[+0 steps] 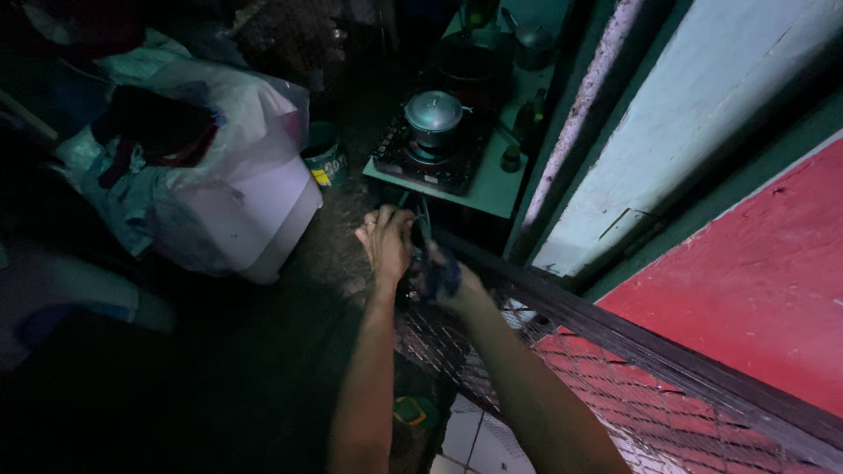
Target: The person uses a pair of scissors to cut a white netting attached to a metal frame. They repeatedly snip the netting along the edge of the frame while standing barefoot on a tiled floor.
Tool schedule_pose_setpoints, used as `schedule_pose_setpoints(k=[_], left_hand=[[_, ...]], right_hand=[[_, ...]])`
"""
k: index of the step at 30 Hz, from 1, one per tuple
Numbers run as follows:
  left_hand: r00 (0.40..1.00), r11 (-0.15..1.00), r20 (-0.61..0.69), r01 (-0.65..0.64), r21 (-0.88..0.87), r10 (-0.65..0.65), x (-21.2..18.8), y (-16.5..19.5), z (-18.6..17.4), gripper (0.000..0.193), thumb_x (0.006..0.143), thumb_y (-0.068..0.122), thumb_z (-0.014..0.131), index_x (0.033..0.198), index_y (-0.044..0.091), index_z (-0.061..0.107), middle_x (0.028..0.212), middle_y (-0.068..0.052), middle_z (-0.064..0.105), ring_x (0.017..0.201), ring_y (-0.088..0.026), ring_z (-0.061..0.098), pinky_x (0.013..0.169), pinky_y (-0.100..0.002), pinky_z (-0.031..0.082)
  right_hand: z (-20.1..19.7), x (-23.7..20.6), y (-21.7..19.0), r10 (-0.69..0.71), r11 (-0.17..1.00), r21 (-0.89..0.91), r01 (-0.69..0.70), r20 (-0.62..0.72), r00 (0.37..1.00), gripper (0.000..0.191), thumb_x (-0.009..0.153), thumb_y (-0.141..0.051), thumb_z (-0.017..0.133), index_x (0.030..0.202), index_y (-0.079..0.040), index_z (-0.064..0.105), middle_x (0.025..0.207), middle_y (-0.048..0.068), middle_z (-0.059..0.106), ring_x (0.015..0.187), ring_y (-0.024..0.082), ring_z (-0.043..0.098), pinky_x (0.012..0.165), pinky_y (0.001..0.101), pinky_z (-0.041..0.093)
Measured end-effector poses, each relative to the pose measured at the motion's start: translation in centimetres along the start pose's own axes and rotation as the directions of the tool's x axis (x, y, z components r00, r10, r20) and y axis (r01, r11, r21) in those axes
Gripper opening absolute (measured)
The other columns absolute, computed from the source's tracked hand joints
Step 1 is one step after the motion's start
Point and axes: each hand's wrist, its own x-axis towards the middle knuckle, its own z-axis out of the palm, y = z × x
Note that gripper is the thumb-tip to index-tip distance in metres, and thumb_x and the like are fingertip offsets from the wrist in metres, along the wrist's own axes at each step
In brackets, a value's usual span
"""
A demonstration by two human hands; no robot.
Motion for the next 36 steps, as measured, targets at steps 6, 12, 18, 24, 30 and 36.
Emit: schedule_pose_setpoints(k=[6, 12, 18, 24, 30, 36], left_hand=[[1.0, 0.999, 0.011, 0.024, -0.048, -0.024, 0.0, 0.0, 0.2, 0.013, 0.096, 0.013, 0.067, 0.107, 0.017, 0.074, 0.115, -0.002, 0.062, 0.112, -0.027, 0.051, 0.093, -0.046, 0.031], [1.0, 0.998, -0.008, -0.021, -0.059, 0.021, 0.0, 0.3, 0.0, 0.012, 0.095, 0.013, 0.068, 0.103, 0.017, 0.076, 0.111, -0.003, 0.062, 0.111, -0.026, 0.049, 0.093, -0.045, 0.027], [1.0, 0.995, 0.022, -0.01, -0.096, 0.012, 0.2, 0.3, -0.4, 0.016, 0.096, 0.012, 0.066, 0.108, 0.016, 0.076, 0.114, -0.004, 0.06, 0.115, -0.03, 0.048, 0.095, -0.048, 0.031], [1.0, 0.986, 0.012, 0.0, -0.165, 0.002, 0.4, 0.4, -0.7, 0.013, 0.096, 0.008, 0.066, 0.108, 0.008, 0.073, 0.116, -0.009, 0.059, 0.114, -0.033, 0.048, 0.096, -0.051, 0.032], [0.999, 0.974, 0.019, -0.044, -0.222, 0.05, 0.8, 0.1, -0.7, 0.014, 0.1, 0.006, 0.064, 0.111, 0.009, 0.072, 0.121, -0.011, 0.059, 0.115, -0.033, 0.051, 0.096, -0.048, 0.039], [0.997, 0.976, 0.076, 0.021, -0.215, -0.005, 1.1, -0.1, -1.0, 0.015, 0.091, 0.007, 0.069, 0.103, 0.013, 0.075, 0.112, -0.007, 0.061, 0.115, -0.032, 0.052, 0.094, -0.048, 0.033]], right_hand=[[-2.2, -0.4, -1.4, 0.132, 0.969, 0.208, -0.134, 0.02, 0.991, 0.031, 0.091, -0.028, 0.067, 0.109, -0.003, 0.064, 0.099, 0.016, 0.073, 0.083, 0.029, 0.07, 0.077, 0.0429, 0.059], [-0.6, -0.7, -2.8, 0.043, 0.996, -0.07, -0.048, -0.079, 0.996, 0.037, 0.094, -0.034, 0.066, 0.115, -0.004, 0.067, 0.098, 0.016, 0.074, 0.078, 0.026, 0.068, 0.071, 0.0414, 0.055], [1.3, -1.0, -4.1, 0.043, 0.978, -0.196, -0.074, -0.157, 0.987, 0.031, 0.087, -0.037, 0.075, 0.099, -0.009, 0.069, 0.079, 0.01, 0.071, 0.065, 0.024, 0.066, 0.059, 0.0404, 0.051], [2.1, 0.4, -3.0, 0.178, 0.983, 0.055, -0.178, -0.004, 0.984, 0.031, 0.083, -0.039, 0.079, 0.079, -0.012, 0.065, 0.069, 0.008, 0.068, 0.058, 0.027, 0.065, 0.056, 0.0419, 0.053], [1.4, 0.7, -2.6, 0.192, 0.979, 0.083, -0.188, -0.042, 0.981, 0.032, 0.085, -0.042, 0.08, 0.087, -0.013, 0.069, 0.076, 0.007, 0.068, 0.066, 0.027, 0.064, 0.06, 0.0413, 0.052], [1.6, 1.4, -1.9, 0.239, 0.947, 0.206, -0.246, 0.058, 0.969, 0.04, 0.082, -0.055, 0.075, 0.087, -0.016, 0.068, 0.079, 0.005, 0.065, 0.075, 0.027, 0.059, 0.07, 0.0434, 0.045]])
